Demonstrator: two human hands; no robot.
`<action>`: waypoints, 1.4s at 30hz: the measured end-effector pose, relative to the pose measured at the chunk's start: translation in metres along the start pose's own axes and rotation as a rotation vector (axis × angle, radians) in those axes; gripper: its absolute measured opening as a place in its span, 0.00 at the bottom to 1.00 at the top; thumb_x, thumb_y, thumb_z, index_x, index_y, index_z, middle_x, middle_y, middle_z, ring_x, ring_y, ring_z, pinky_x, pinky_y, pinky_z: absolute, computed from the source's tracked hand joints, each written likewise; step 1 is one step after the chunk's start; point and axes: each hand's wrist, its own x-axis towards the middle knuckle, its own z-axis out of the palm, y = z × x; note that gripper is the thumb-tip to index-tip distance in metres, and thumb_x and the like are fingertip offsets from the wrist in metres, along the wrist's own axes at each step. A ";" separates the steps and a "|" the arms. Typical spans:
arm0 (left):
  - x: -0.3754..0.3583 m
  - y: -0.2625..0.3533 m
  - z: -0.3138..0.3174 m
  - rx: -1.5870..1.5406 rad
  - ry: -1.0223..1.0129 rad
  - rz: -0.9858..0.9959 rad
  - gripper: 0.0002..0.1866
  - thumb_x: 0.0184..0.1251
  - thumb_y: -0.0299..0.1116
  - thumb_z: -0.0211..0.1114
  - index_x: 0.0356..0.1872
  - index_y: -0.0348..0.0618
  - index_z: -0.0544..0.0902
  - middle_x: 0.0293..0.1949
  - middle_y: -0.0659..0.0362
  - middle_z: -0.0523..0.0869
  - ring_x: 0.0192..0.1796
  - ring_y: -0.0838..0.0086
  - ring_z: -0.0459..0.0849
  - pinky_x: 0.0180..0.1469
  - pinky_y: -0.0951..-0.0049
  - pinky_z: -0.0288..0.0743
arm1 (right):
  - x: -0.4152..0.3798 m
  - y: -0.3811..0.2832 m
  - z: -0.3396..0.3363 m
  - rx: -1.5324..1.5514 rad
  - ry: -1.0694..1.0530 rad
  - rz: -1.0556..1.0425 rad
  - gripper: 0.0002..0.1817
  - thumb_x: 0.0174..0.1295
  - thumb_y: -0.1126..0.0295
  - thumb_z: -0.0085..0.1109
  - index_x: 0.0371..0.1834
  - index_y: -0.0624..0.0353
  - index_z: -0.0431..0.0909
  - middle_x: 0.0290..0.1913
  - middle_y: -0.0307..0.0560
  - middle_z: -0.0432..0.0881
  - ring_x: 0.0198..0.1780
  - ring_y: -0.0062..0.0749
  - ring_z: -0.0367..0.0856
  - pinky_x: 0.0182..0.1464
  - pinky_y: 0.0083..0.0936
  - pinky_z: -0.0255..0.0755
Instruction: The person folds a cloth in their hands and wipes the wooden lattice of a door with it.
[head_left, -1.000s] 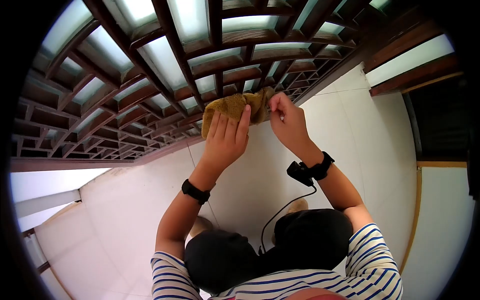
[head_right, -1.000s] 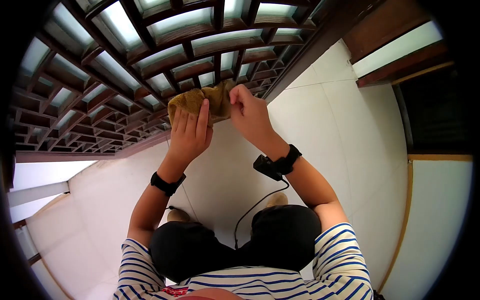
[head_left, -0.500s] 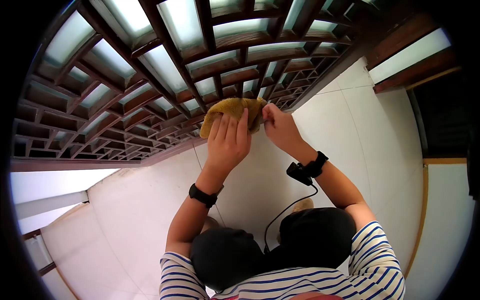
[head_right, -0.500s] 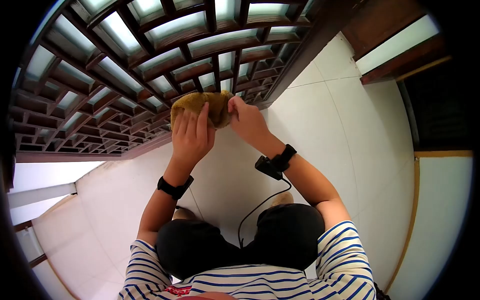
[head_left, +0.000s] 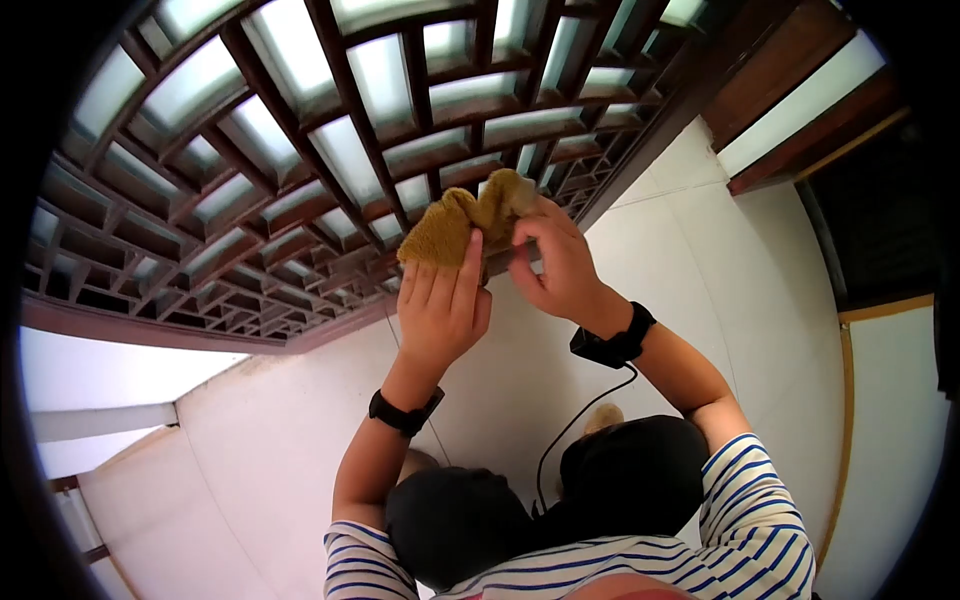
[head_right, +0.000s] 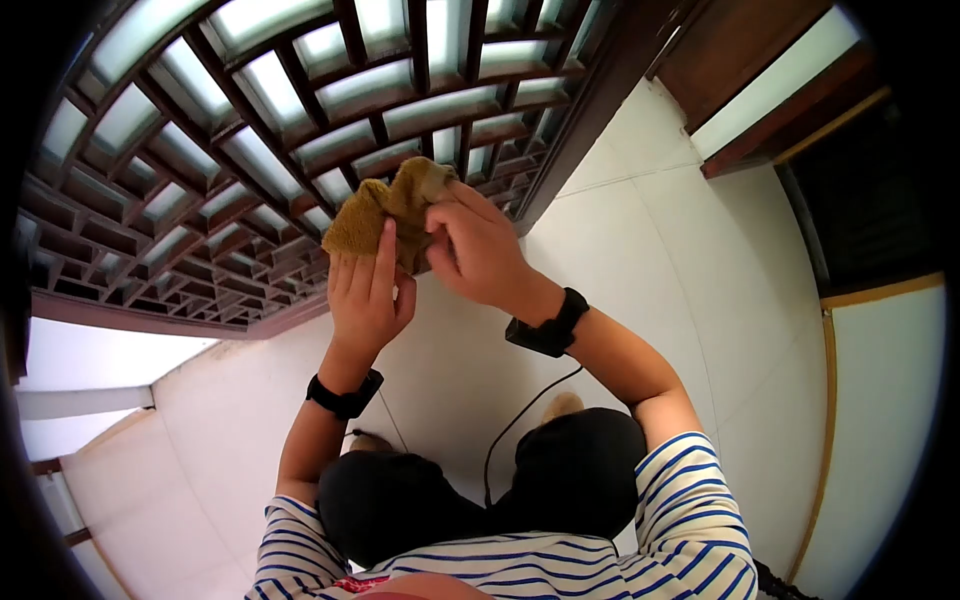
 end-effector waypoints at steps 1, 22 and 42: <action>0.012 -0.002 0.000 0.036 -0.007 -0.021 0.30 0.52 0.25 0.60 0.62 0.36 0.77 0.43 0.52 0.82 0.46 0.56 0.82 0.57 0.56 0.75 | 0.007 0.000 0.003 -0.009 0.005 -0.009 0.13 0.51 0.83 0.59 0.38 0.60 0.70 0.35 0.49 0.75 0.33 0.41 0.77 0.33 0.31 0.72; 0.037 -0.008 0.009 0.271 0.024 0.108 0.19 0.52 0.26 0.63 0.48 0.34 0.82 0.17 0.60 0.70 0.33 0.67 0.75 0.35 0.69 0.73 | 0.011 -0.014 0.013 -0.019 -0.157 0.252 0.15 0.53 0.80 0.58 0.42 0.61 0.65 0.36 0.57 0.76 0.38 0.57 0.77 0.38 0.44 0.72; 0.008 -0.011 0.001 0.035 -0.222 0.029 0.16 0.50 0.26 0.63 0.43 0.37 0.83 0.22 0.57 0.80 0.33 0.64 0.79 0.34 0.65 0.75 | -0.020 -0.004 0.018 0.071 -0.232 0.439 0.15 0.54 0.78 0.59 0.40 0.60 0.64 0.31 0.54 0.77 0.32 0.51 0.79 0.33 0.36 0.71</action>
